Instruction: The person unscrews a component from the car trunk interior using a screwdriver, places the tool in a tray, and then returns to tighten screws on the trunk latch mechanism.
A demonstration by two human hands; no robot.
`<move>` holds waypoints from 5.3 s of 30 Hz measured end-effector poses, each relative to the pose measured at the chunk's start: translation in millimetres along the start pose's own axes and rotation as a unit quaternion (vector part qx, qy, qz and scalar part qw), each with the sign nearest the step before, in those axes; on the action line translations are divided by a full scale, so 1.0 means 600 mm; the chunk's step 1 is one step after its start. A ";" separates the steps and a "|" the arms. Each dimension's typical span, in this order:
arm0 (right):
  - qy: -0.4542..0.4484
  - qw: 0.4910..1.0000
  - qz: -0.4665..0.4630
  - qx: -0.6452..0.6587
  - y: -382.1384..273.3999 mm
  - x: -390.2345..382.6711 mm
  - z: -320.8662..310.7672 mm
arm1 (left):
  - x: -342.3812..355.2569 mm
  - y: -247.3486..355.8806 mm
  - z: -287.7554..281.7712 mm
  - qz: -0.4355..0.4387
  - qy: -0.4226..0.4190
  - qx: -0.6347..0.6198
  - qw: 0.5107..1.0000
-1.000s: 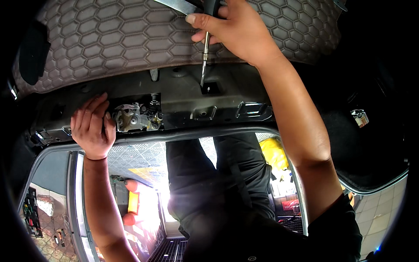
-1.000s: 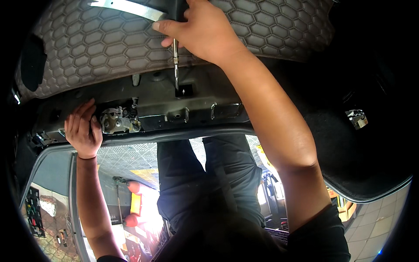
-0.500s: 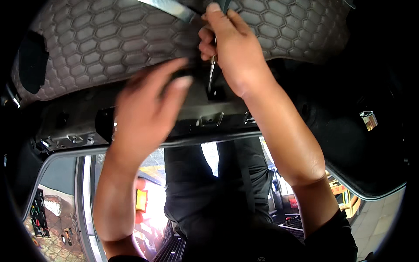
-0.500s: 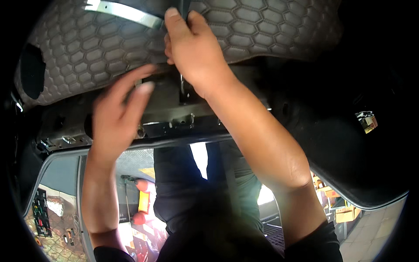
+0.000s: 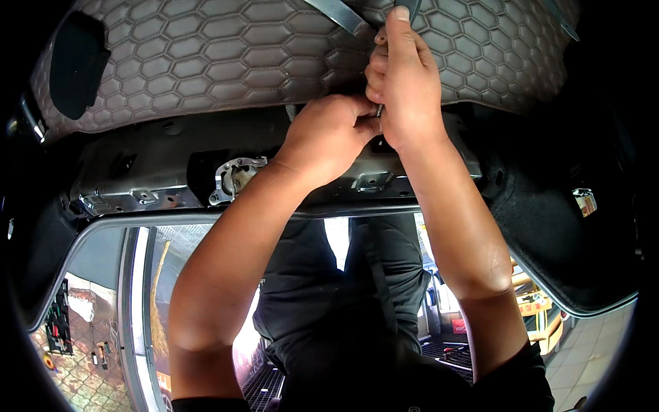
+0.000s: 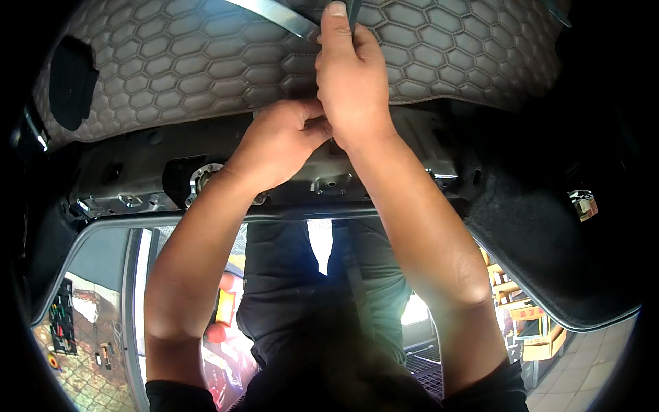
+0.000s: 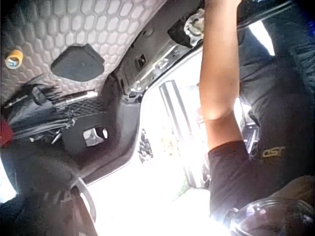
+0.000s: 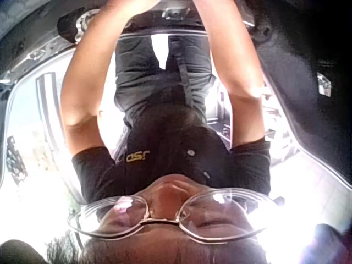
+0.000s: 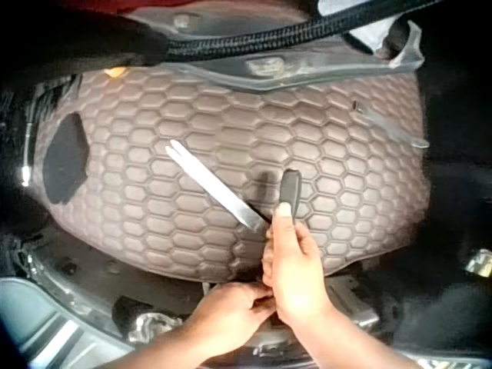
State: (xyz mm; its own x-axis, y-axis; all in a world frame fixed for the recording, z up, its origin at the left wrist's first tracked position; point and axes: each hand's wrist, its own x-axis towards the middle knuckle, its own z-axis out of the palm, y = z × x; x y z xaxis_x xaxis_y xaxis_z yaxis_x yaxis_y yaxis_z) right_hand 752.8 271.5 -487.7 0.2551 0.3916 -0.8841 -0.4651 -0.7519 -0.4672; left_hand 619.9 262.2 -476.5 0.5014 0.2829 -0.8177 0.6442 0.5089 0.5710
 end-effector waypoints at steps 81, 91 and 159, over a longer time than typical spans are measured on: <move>0.054 0.995 0.042 -0.068 -0.097 0.012 0.036 | -0.004 0.035 -0.006 0.041 0.022 0.093 0.995; 0.030 0.999 0.011 -0.042 -0.074 0.021 0.035 | -0.012 0.032 0.039 -0.022 0.130 0.117 0.984; -0.260 0.947 -0.124 -0.142 -0.185 0.046 -0.034 | 0.012 0.022 0.018 0.062 -0.001 -0.246 0.967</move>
State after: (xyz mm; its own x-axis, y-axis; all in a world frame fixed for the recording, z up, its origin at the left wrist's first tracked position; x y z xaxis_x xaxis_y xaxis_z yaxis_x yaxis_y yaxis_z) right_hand 828.8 354.8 -460.0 -0.1607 0.7272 -0.6673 -0.1796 -0.6863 -0.7047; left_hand 638.4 262.3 -474.1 0.5588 0.3656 -0.7444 0.2262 0.7964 0.5609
